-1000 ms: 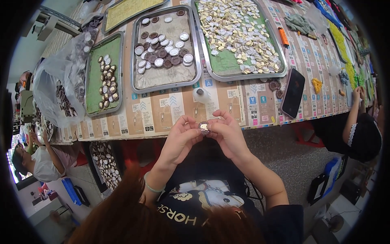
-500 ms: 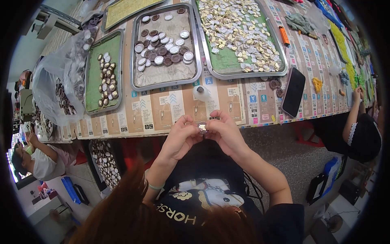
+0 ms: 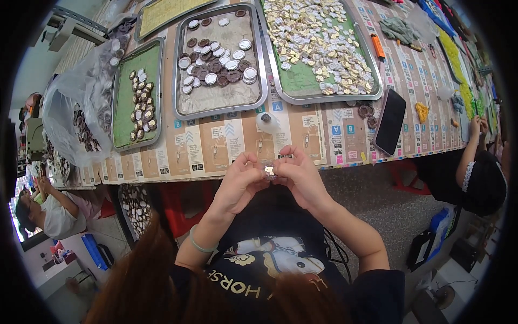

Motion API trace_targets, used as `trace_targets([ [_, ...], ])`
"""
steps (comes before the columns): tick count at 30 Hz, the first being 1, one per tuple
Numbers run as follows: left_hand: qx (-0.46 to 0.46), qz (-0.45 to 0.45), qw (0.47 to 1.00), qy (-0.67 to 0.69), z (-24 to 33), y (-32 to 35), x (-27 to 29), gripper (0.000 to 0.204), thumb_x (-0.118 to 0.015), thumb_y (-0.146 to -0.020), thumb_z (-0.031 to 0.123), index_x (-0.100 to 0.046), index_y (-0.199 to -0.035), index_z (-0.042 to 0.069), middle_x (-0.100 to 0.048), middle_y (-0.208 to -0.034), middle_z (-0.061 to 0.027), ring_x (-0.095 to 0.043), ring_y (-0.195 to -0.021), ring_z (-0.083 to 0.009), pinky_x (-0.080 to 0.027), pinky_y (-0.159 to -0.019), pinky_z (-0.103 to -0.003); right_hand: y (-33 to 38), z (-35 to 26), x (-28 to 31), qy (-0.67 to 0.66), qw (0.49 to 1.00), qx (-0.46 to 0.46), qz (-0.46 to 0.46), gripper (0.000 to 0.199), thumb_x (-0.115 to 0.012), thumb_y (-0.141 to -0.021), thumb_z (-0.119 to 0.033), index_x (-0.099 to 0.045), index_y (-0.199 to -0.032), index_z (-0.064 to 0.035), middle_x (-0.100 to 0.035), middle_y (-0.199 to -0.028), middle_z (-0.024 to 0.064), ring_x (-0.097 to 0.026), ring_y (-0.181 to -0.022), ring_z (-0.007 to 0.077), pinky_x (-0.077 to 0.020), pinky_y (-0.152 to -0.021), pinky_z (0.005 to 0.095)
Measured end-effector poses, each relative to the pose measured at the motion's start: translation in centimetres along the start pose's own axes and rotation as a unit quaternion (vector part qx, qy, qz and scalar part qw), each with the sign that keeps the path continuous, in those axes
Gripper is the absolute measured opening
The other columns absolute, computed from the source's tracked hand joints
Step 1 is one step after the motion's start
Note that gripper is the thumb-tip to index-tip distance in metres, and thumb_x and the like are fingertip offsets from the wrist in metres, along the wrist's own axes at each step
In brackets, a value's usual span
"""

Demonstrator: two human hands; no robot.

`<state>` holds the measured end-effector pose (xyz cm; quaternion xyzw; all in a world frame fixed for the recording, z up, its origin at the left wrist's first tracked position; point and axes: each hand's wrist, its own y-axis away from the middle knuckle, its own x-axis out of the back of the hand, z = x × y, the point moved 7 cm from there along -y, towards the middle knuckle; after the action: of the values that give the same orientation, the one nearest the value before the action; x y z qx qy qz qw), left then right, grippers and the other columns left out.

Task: The person assembles toy parts by applying glue from a squeeze bottle to circular toy bases, then attaching small white components to the glued bases by hand.

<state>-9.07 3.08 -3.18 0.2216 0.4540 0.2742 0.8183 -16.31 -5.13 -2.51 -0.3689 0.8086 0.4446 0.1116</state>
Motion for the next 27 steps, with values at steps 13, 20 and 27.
trace_targets([
  [13,-0.192,0.033,0.968,-0.161,2.4,2.9,-2.3,0.029,-0.055,-0.07,-0.005,-0.036,-0.089,0.006,-0.047,-0.077,-0.0029,-0.048,-0.072,-0.008,-0.041,-0.066,-0.021,1.3,-1.3,-1.6,-0.017,0.995,0.067,-0.066,0.033,-0.052,-0.07,0.007,-0.037,-0.096,-0.0051,-0.051,-0.081,0.0066,-0.051,-0.074,0.0111,-0.0419,-0.067,0.0217],
  [20,-0.253,0.047,0.92,-0.296,3.5,4.7,-3.3,0.034,-0.054,-0.069,-0.01,-0.035,-0.093,0.003,-0.044,-0.084,-0.0039,-0.047,-0.078,-0.0083,-0.04,-0.075,-0.021,1.7,-1.7,-2.3,-0.026,0.99,0.092,-0.104,0.036,-0.057,-0.067,0.003,-0.038,-0.096,-0.0057,-0.052,-0.085,0.008,-0.053,-0.076,0.0131,-0.0438,-0.07,0.0236],
  [27,-0.297,0.036,0.889,-0.347,3.4,5.2,-3.6,0.034,-0.053,-0.067,-0.012,-0.035,-0.091,0.003,-0.043,-0.083,-0.005,-0.046,-0.078,-0.0091,-0.039,-0.073,-0.021,2.5,-2.5,-2.5,0.027,0.983,0.153,-0.094,0.036,-0.056,-0.066,0.005,-0.037,-0.094,-0.0057,-0.05,-0.083,0.0086,-0.052,-0.077,0.015,-0.0433,-0.072,0.0264],
])
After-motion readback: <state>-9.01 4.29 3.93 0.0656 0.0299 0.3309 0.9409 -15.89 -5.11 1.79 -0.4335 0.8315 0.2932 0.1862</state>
